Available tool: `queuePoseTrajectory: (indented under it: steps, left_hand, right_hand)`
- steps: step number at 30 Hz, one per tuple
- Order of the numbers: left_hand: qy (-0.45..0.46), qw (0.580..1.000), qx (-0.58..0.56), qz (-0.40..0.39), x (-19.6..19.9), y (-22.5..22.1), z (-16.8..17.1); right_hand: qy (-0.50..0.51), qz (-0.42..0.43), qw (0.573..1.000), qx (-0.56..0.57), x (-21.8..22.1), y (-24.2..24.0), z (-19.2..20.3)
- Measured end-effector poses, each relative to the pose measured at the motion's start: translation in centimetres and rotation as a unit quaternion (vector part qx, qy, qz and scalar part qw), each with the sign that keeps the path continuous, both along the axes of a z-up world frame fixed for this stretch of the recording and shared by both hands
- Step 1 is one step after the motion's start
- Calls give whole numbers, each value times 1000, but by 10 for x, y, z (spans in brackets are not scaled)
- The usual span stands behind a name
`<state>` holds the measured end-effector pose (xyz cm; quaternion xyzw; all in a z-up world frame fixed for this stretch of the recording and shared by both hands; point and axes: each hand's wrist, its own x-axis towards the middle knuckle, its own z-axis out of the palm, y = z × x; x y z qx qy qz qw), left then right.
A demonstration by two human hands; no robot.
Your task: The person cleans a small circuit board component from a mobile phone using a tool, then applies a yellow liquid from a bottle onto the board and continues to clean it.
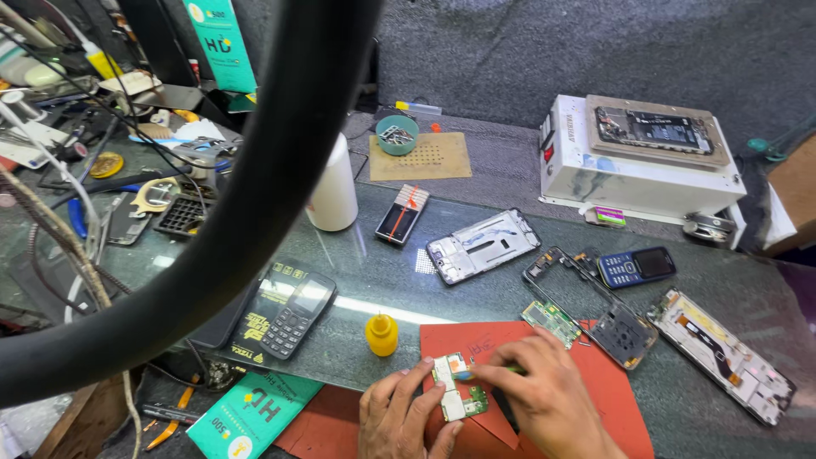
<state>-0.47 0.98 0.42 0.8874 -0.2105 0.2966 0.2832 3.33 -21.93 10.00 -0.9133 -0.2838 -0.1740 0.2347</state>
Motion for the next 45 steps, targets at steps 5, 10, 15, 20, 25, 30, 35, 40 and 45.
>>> queuePoseTrajectory:
  steps: [5, 10, 15, 20, 25, 30, 35, 40, 45]
  left_hand:
    - [-8, 1000, 7, -5, -1, 2, 5]
    - [-11, 1000, -3, -9, -2, 1, 4]
    - [-3, 1000, 2, -7, 0, 2, 7]
    - [-9, 1000, -6, -6, -1, 0, 9]
    - [16, 1000, -14, -19, -6, 1, 13]
    - [32, 999, -8, -26, -5, 2, 17]
    - [47, 998, -7, -28, -8, 2, 17]
    - [41, 999, 0, -27, -7, 1, 19]
    - [15, 1000, 2, -12, -6, 0, 21]
  right_hand:
    - [7, 22, 1000, -10, 1, -5, 3]
    - [3, 27, 1000, -13, 2, 3, 0]
    - [-20, -14, 1000, -19, 4, 1, 3]
    - [0, 16, 1000, -9, 2, 3, -2]
    - [-12, 6, 1000, -12, 3, 4, 3]
    - [0, -13, 1000, -3, 1, -5, 6]
    - [24, -32, 998, 46, -4, -13, 0]
    - [92, -67, 989, 99, -9, -10, -4]
    - [11, 23, 999, 37, -6, -1, 4]
